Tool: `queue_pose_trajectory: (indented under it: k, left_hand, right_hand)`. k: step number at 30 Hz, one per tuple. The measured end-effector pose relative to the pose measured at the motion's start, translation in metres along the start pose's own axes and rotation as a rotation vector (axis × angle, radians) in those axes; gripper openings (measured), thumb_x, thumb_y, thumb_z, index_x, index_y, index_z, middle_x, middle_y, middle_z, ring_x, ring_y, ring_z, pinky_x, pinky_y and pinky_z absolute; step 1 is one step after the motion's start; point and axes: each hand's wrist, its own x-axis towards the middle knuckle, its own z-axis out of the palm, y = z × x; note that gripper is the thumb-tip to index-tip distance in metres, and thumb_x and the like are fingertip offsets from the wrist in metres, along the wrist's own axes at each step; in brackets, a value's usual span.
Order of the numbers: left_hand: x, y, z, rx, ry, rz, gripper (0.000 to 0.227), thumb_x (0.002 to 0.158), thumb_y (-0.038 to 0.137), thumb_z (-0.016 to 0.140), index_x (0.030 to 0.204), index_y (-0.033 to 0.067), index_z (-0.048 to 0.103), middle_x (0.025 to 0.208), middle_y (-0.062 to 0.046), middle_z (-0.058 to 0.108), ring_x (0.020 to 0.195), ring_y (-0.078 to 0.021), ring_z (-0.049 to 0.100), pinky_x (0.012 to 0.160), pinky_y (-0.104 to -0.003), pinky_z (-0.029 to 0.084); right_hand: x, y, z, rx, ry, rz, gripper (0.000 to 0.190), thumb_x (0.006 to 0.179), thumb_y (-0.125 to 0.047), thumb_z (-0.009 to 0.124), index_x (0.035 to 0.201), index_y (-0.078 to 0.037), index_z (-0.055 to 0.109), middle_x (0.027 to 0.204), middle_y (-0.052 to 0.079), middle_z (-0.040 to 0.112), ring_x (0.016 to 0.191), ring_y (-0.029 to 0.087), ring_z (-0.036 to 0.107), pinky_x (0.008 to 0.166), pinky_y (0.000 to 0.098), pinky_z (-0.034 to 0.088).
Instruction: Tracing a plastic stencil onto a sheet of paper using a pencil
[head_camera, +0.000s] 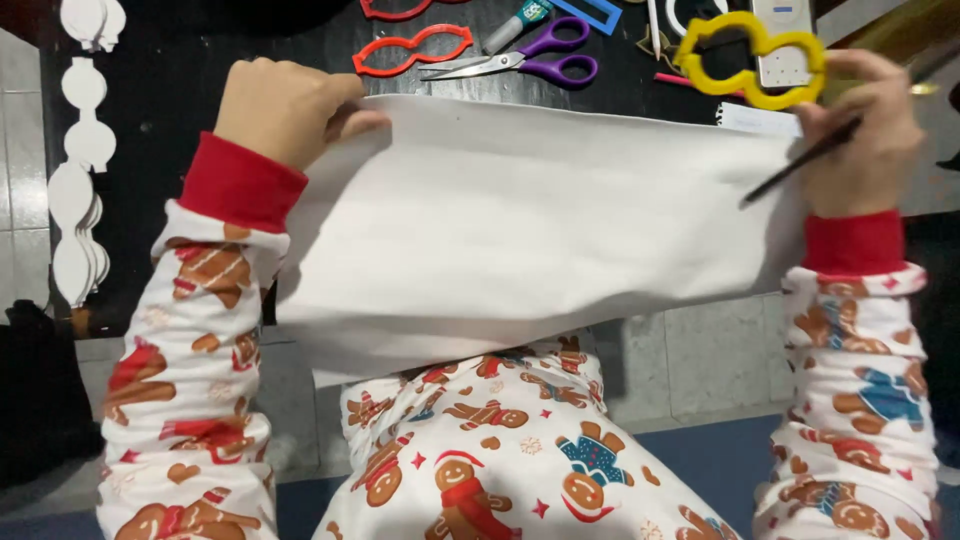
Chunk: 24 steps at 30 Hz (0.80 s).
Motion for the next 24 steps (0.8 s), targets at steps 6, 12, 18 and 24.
queue_pose_trajectory:
  k: [6, 12, 18, 24]
  left_hand:
    - [-0.009, 0.002, 0.027, -0.071, -0.073, -0.097, 0.051, 0.098, 0.062, 0.071, 0.071, 0.0218, 0.057, 0.057, 0.004, 0.057, 0.048, -0.023, 0.055, 0.047, -0.037, 0.035]
    - [-0.008, 0.0, 0.028, 0.01, -0.177, -0.135, 0.063, 0.09, 0.085, 0.068, 0.097, 0.0239, 0.059, 0.064, 0.003, 0.067, 0.053, -0.0248, 0.066, 0.048, -0.038, 0.042]
    - [0.003, 0.006, 0.003, 0.282, 0.023, 0.038, 0.066, 0.081, 0.09, 0.068, 0.093, 0.0252, 0.061, 0.084, 0.009, 0.068, 0.08, -0.0146, 0.064, 0.077, -0.031, 0.042]
    - [0.012, 0.025, -0.016, 0.316, 0.043, -0.077, 0.074, 0.058, 0.064, 0.087, 0.113, 0.0206, 0.065, 0.124, -0.002, 0.06, 0.107, -0.0209, 0.055, 0.078, -0.032, 0.045]
  right_hand:
    - [-0.016, 0.03, 0.075, -0.09, -0.106, 0.005, 0.034, 0.118, -0.004, 0.078, 0.104, 0.005, 0.049, 0.137, 0.027, 0.071, 0.101, 0.037, 0.075, 0.065, 0.0372, 0.052]
    - [0.028, -0.018, 0.051, -0.015, -0.143, 0.053, 0.038, 0.106, 0.02, 0.09, 0.104, 0.011, 0.054, 0.132, 0.036, 0.072, 0.1, 0.038, 0.079, 0.075, 0.0359, 0.065]
    - [0.063, -0.109, 0.081, 0.408, -0.368, 0.068, 0.038, 0.093, 0.01, 0.082, 0.091, 0.002, 0.045, 0.118, 0.033, 0.071, 0.115, 0.044, 0.073, 0.088, 0.0398, 0.066]
    - [0.059, -0.127, 0.119, 0.401, -0.453, 0.214, 0.04, 0.094, -0.007, 0.082, 0.087, -0.01, 0.043, 0.119, 0.016, 0.075, 0.103, 0.029, 0.074, 0.066, 0.0355, 0.057]
